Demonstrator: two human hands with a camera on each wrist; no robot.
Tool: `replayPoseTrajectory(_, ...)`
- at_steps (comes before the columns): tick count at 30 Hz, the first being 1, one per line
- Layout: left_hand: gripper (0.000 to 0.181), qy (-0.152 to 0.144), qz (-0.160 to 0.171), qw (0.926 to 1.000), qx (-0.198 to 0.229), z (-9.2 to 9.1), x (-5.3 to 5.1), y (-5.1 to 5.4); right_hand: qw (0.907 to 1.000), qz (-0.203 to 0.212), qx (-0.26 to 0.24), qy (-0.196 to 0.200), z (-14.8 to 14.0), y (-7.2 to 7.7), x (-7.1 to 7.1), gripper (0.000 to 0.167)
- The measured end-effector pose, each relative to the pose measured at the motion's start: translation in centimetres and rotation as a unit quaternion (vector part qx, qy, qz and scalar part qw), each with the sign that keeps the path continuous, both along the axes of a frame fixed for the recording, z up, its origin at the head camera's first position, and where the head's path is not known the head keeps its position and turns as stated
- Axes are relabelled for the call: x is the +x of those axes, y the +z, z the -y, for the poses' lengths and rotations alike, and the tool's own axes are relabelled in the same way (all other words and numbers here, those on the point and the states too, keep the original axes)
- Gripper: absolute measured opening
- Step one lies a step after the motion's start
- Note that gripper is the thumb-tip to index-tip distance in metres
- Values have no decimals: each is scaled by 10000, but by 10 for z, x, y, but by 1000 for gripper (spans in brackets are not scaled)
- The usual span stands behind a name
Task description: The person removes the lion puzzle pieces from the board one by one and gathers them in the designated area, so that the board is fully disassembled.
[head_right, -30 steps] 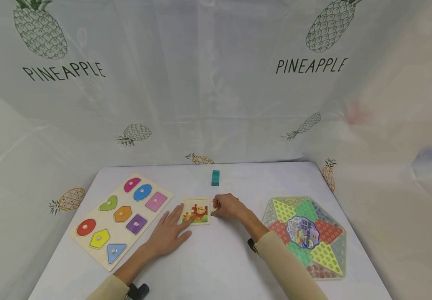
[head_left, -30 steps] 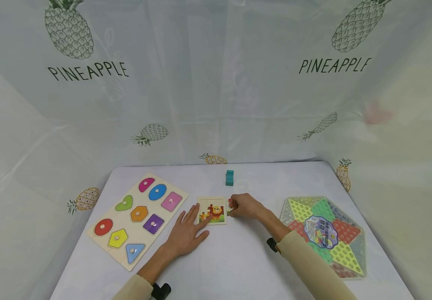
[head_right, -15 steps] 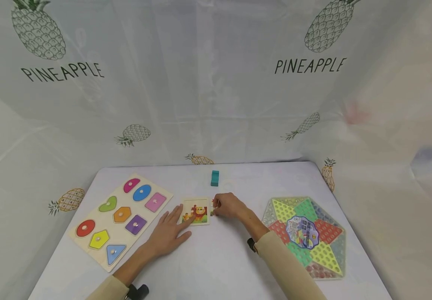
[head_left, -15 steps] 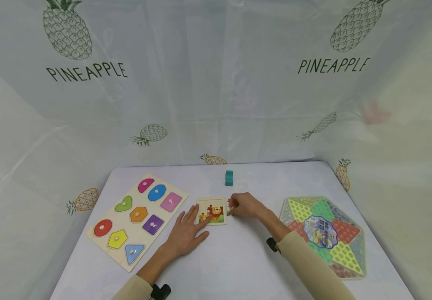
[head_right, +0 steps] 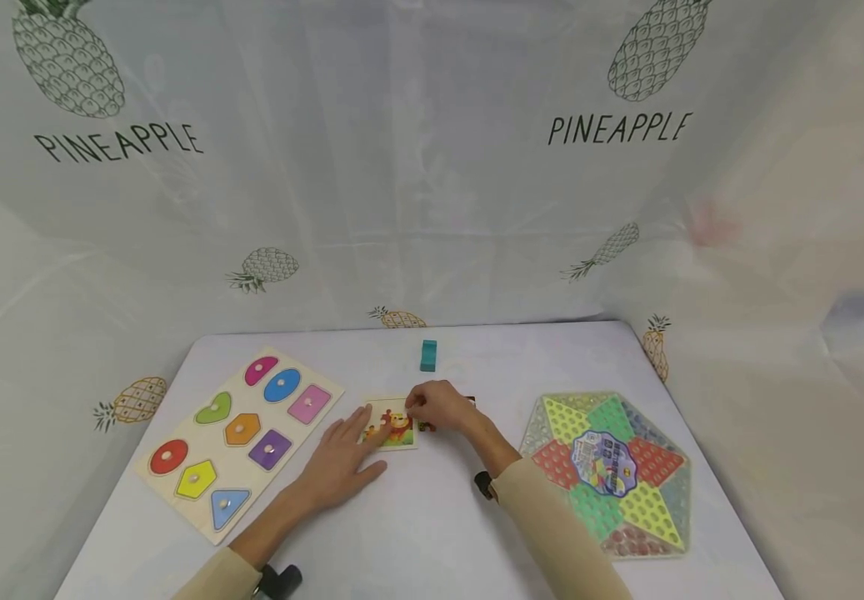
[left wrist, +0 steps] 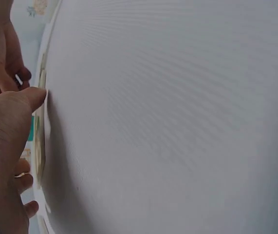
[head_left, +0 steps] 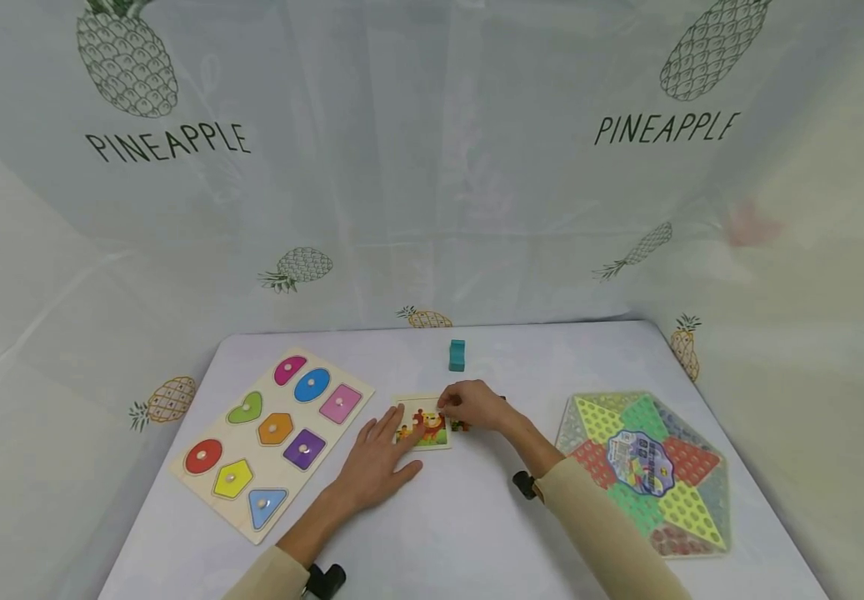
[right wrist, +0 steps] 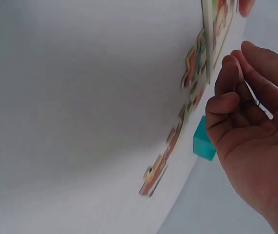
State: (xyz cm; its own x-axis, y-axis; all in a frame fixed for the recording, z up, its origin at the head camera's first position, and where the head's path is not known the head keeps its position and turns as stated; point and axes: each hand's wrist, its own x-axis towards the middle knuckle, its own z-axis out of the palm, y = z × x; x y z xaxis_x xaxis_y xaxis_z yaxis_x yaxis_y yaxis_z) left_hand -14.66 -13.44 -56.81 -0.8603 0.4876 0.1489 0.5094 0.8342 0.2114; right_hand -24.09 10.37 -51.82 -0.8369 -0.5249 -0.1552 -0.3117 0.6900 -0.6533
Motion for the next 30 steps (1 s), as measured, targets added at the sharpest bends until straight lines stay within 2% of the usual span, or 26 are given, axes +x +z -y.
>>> replayPoseTrajectory(3,61,-14,151,9999,-24,-5,-1,2,9999,-49,48,76,10,0,-2,17)
replayPoseTrajectory(10,58,83,476,9988,-116,-10,0,5,9998,171,-3,31,27,-2,-2,23)
replayPoseTrajectory(20,58,88,549,9983,-152,-10,-2,3,9993,158,219,247,37,-3,-1,36)
replayPoseTrajectory(30,56,103,645,9978,-101,-10,-1,1,9993,174,340,17,42,-2,0,26)
